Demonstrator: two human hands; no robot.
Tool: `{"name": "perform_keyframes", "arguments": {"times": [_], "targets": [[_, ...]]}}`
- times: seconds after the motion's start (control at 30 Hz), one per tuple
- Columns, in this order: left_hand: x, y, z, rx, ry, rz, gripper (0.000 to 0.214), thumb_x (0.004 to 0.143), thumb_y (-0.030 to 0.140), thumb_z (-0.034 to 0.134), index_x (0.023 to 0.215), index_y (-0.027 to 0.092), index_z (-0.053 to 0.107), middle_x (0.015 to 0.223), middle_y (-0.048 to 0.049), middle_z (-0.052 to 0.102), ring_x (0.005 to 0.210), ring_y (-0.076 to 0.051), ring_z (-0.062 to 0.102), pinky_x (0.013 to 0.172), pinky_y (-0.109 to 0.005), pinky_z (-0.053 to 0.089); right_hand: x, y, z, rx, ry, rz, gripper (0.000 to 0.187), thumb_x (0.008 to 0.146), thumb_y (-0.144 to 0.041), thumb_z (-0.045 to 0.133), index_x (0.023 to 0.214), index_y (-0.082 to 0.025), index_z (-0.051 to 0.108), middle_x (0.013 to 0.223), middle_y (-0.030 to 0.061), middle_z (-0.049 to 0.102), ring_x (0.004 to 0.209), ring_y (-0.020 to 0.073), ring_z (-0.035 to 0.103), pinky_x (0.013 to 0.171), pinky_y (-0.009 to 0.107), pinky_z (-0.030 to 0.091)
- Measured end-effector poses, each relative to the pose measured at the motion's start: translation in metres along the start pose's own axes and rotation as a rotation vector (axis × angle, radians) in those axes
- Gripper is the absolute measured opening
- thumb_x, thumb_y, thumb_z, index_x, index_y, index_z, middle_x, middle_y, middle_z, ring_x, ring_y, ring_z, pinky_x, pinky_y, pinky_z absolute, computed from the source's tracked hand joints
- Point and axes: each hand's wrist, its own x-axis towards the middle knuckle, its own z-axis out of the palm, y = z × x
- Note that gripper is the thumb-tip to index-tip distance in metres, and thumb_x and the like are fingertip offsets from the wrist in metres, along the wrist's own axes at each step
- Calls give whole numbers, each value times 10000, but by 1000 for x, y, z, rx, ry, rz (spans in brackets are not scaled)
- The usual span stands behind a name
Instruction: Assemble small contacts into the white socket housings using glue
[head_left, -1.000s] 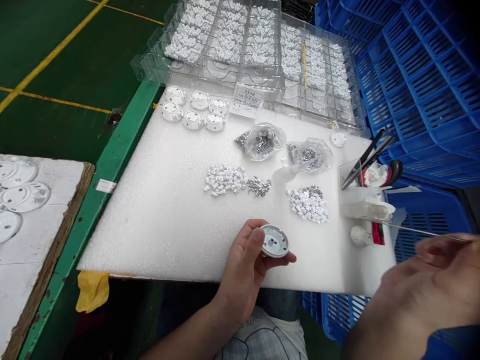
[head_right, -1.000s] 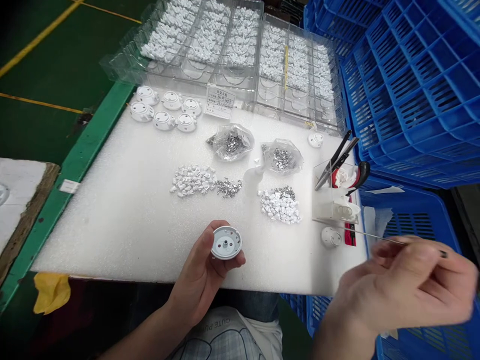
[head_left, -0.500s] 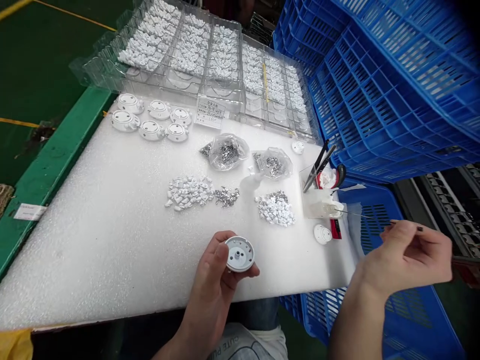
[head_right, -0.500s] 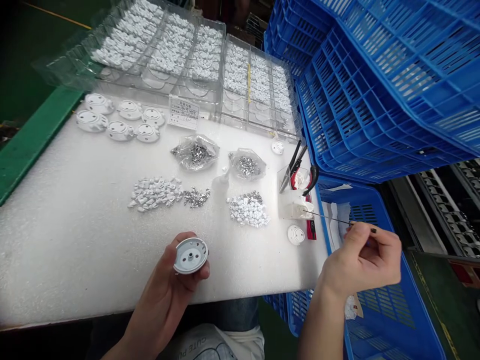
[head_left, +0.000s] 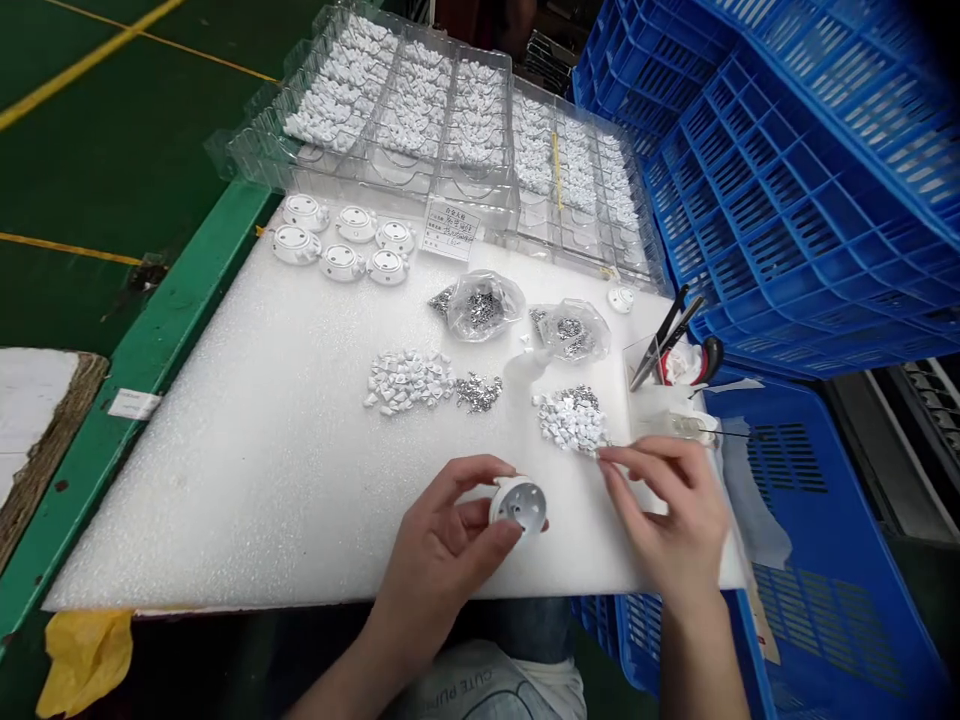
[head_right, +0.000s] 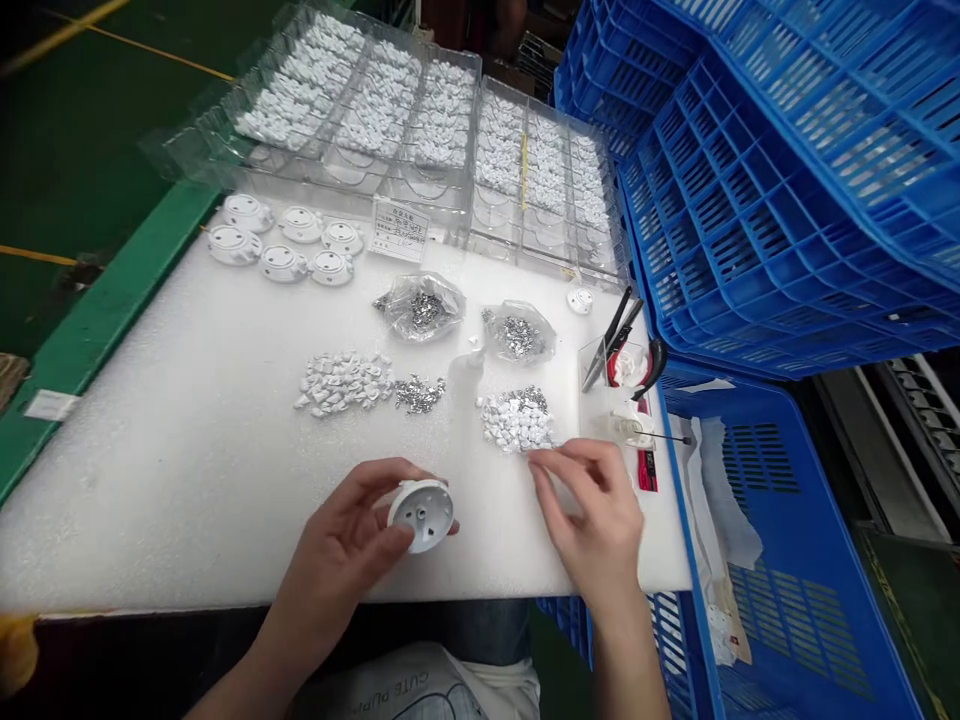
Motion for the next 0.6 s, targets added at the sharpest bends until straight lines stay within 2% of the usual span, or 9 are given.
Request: {"name": "perform_keyframes", "arguments": {"times": [0.07, 0.17, 0.27, 0.4, 0.5, 0.6], "targets": [[3, 4, -6, 139, -9, 65, 200, 936, 311, 750, 1128, 274, 707, 1119, -10, 759, 922, -138, 747, 844, -198, 575, -1, 1, 9, -38, -107, -53, 140, 915, -124, 694, 1016, -208, 741, 977, 42, 560, 790, 127, 585, 648, 280, 484], [7, 6, -8, 273, 1, 146, 170, 968, 238, 688, 1127, 287, 718, 1137, 13, 764, 978, -111, 724, 865, -166, 554, 0, 6, 17, -101, -179, -57, 137, 927, -167, 697, 1046, -211, 748, 988, 46, 524, 783, 130, 555, 624, 285, 465], [8, 5, -5, 306, 9, 169, 170, 939, 162, 703, 1066, 271, 735, 1072, 35, 781, 991, -91, 722, 877, -137, 540, 0, 11, 19, -136, -189, -88, 137, 928, -190, 706, 1052, -228, 750, 993, 42, 520, 763, 124, 528, 601, 278, 446], [6, 3, -3, 244, 17, 151, 158, 918, 183, 750, 1053, 263, 735, 1065, 45, 795, 979, -91, 741, 874, -138, 563, 2, 11, 20, -126, -134, -135, 122, 915, -173, 725, 1015, -238, 749, 979, 36, 531, 748, 116, 514, 606, 269, 441], [6, 1, -5, 247, 10, 178, 190, 938, 161, 721, 1100, 258, 707, 1078, 38, 799, 1012, -95, 743, 922, -157, 565, 2, 6, 18, 3, -78, -70, 143, 908, -137, 722, 1012, -235, 735, 982, 43, 571, 822, 135, 574, 657, 274, 465], [5, 0, -7, 282, 0, 193, 169, 951, 144, 700, 1083, 247, 684, 1082, 30, 799, 1039, -99, 742, 950, -171, 561, -1, -5, 16, 336, -77, 130, 157, 935, -121, 674, 1026, -246, 702, 997, 40, 661, 910, 153, 644, 706, 271, 501]]}}
